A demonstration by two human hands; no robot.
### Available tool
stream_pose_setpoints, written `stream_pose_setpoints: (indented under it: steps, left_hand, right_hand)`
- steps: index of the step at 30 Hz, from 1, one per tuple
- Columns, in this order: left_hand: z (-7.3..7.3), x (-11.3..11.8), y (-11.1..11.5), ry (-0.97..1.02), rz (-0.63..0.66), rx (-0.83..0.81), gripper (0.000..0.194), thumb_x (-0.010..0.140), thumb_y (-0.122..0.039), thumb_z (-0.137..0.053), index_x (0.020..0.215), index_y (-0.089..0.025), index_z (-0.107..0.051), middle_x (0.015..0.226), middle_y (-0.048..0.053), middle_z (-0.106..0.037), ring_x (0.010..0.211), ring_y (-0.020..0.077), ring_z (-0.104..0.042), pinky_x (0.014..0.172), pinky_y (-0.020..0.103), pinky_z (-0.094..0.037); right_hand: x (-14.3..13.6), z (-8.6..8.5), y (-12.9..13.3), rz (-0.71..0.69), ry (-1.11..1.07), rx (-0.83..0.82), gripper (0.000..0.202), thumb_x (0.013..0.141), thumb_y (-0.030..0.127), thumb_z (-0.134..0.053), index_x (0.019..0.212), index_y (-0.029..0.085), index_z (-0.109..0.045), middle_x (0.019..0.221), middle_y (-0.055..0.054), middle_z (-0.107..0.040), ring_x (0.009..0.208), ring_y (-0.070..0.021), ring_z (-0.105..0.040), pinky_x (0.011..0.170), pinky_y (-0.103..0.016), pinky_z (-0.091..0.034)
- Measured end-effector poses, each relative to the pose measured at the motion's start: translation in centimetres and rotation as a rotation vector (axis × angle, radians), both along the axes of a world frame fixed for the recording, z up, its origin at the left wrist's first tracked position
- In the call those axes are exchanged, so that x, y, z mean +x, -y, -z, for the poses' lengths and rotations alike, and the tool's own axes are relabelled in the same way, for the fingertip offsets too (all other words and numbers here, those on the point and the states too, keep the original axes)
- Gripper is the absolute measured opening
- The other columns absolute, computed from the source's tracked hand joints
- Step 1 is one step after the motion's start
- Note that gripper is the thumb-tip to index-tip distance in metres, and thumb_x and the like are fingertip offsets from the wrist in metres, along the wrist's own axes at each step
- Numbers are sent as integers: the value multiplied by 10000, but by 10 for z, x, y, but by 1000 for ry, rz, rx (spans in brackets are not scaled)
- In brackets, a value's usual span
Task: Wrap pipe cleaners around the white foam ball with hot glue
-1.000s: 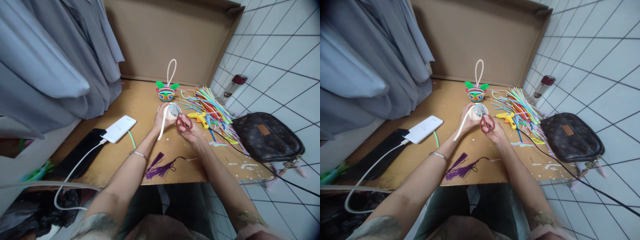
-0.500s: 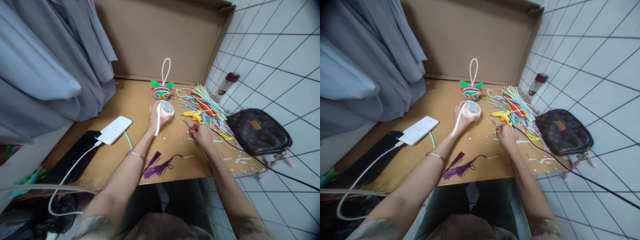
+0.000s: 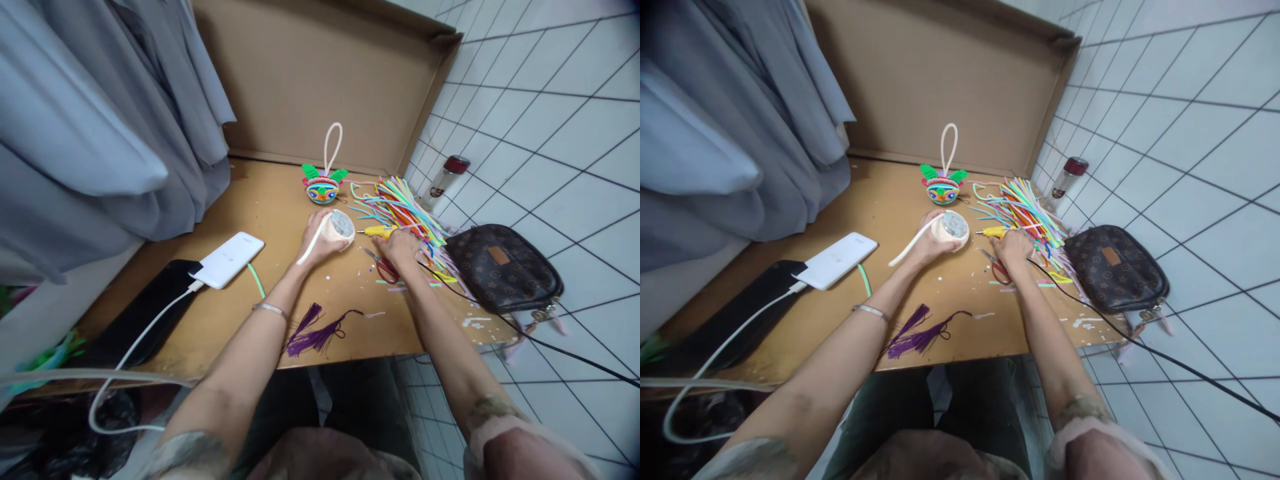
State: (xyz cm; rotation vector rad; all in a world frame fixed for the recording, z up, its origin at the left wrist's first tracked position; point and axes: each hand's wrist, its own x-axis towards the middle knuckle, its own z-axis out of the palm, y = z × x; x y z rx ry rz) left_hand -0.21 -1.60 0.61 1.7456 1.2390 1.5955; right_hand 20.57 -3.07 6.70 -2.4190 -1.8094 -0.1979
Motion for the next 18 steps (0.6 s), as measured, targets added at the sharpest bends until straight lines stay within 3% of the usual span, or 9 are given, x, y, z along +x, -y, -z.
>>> stream_pose_setpoints:
  steps: [4,8,13,18]
  left_hand:
    - [3,-1,-2,4,12,-24,824,510,-238,-903,1271,-223,-586,1314,101,-610,1251,314,-623,1135,467,-513]
    - [5,-4,-4,20,42,-6,789,528,-247,-893,1257,-221,-592,1335,103,-597,1294,313,-595,1178,479,-475]
    - [8,-4,-6,50,56,-8,796,521,-258,-896,1253,-217,-584,1336,105,-595,1299,312,-593,1188,488,-468]
    - [13,-5,-10,58,69,-17,810,531,-260,-892,1275,-210,-576,1333,102,-600,1291,319,-603,1160,505,-496]
  right_hand:
    - [0,11,-12,65,2,20,579,900,420,-697,1298,0,-665,1355,-303,-627,1266,-372,-627,990,-440,-512]
    - [4,16,-14,129,-167,65,535,845,419,-726,1221,39,-701,1314,-278,-672,1241,-381,-651,987,-445,-509]
    - [-4,-2,-8,158,-285,229,539,894,384,-620,1318,51,-597,1147,-229,-746,1125,-353,-705,927,-414,-504]
    - [-27,-19,5,9,-490,434,503,876,429,-631,1261,104,-628,1175,-206,-749,1115,-353,-696,881,-375,-504]
